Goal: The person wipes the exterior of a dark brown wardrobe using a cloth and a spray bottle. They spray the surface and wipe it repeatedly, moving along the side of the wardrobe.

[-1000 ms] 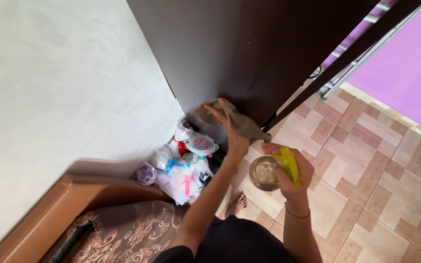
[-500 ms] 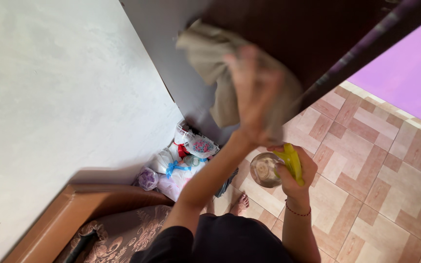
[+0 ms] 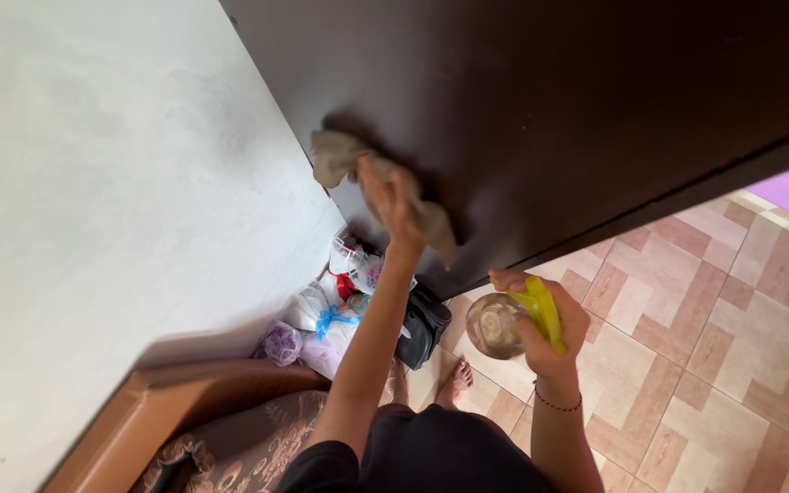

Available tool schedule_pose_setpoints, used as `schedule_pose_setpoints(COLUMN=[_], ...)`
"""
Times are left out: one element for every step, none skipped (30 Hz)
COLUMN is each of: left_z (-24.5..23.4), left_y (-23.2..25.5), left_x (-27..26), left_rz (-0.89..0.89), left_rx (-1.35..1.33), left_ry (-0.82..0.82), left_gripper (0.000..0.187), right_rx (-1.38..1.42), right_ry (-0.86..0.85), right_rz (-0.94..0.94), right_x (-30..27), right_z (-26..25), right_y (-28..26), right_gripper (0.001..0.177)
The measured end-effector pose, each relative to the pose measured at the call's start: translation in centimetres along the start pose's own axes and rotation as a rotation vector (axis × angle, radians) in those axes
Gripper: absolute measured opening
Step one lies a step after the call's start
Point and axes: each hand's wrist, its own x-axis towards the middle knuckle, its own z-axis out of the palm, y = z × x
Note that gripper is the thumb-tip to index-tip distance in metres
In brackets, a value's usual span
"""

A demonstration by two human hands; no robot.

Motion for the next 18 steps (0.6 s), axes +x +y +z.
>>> schedule_pose_setpoints(left_z=[0.3, 0.7, 1.0, 1.0, 1.1, 0.9, 0.9, 1.0, 1.1, 1.2, 1.2, 1.4, 1.2, 1.2, 1.2, 1.3, 1.3, 1.0], left_y=[-0.8, -1.4, -1.7, -2.1, -2.5, -2.9, -3.3, -3.7, -4.4, -5.2, -5.9, -6.5, -7.1, -7.5, -7.8, -7.9, -7.9, -7.9], left_x=[-0.5, -0.9, -1.5, -2.0, -2.6, -3.4, -4.1, -4.9, -5.6, -6.2, -6.8, -7.3, -7.9, -8.2, -8.4, -8.3, -8.1, -7.7], left_rz=[-0.039, -0.089, -0.182, -0.299, -0.432, -0.629, -0.825, -1.062, -1.204, -1.348, -1.471, -1.557, -1.632, -1.706, -1.722, -1.740, -1.739, -1.715], left_rx=[-0.041, -0.076, -0.118, -0.173, -0.225, -0.304, -0.384, -0.479, -0.562, -0.646, -0.713, -0.773, -0.821, -0.869, -0.890, -0.904, -0.920, -0.913], left_ry=[0.048, 0.085, 0.101, 0.111, 0.115, 0.066, 0.028, -0.017, -0.035, -0.049, -0.049, -0.069, -0.079, -0.098, -0.104, -0.100, -0.098, -0.080], left_gripper=[0.050, 0.050, 0.050, 0.050, 0.051, 0.051, 0.051, 0.052, 0.052, 0.052, 0.053, 0.053, 0.053, 0.054, 0.054, 0.054, 0.055, 0.055], right_rx=[-0.009, -0.020, -0.030, -0.042, -0.042, -0.041, -0.040, -0.057, -0.074, -0.091, -0.097, -0.104, -0.111, -0.108, -0.105, -0.101, -0.094, -0.085], right_ry=[-0.004, 0.006, 0.017, 0.026, 0.029, 0.032, 0.035, 0.047, 0.059, 0.070, 0.072, 0.075, 0.077, 0.081, 0.084, 0.088, 0.089, 0.089], right_rz=[-0.012, -0.001, 0.009, 0.017, 0.017, 0.019, 0.021, 0.021, 0.021, 0.024, 0.031, 0.035, 0.040, 0.038, 0.036, 0.036, 0.033, 0.033], right_x=[0.1, 0.1, 0.1, 0.2, 0.2, 0.1, 0.0, 0.0, -0.1, -0.2, -0.2, -0.2, -0.3, -0.3, -0.3, -0.4, -0.4, -0.5], right_z=[0.2, 0.4, 0.5, 0.7, 0.9, 1.0, 1.1, 1.3, 1.4, 1.6, 1.7, 1.8, 1.8, 2.0, 2.0, 2.1, 2.3, 2.4], right_y=[0.2, 0.3, 0.3, 0.5, 0.5, 0.5, 0.5, 0.5, 0.5, 0.5, 0.6, 0.7, 0.7, 0.7, 0.7, 0.8, 0.9, 0.9], right_gripper=[0.046, 0.046, 0.046, 0.046, 0.044, 0.043, 0.041, 0.041, 0.041, 0.041, 0.040, 0.040, 0.040, 0.040, 0.040, 0.040, 0.041, 0.041])
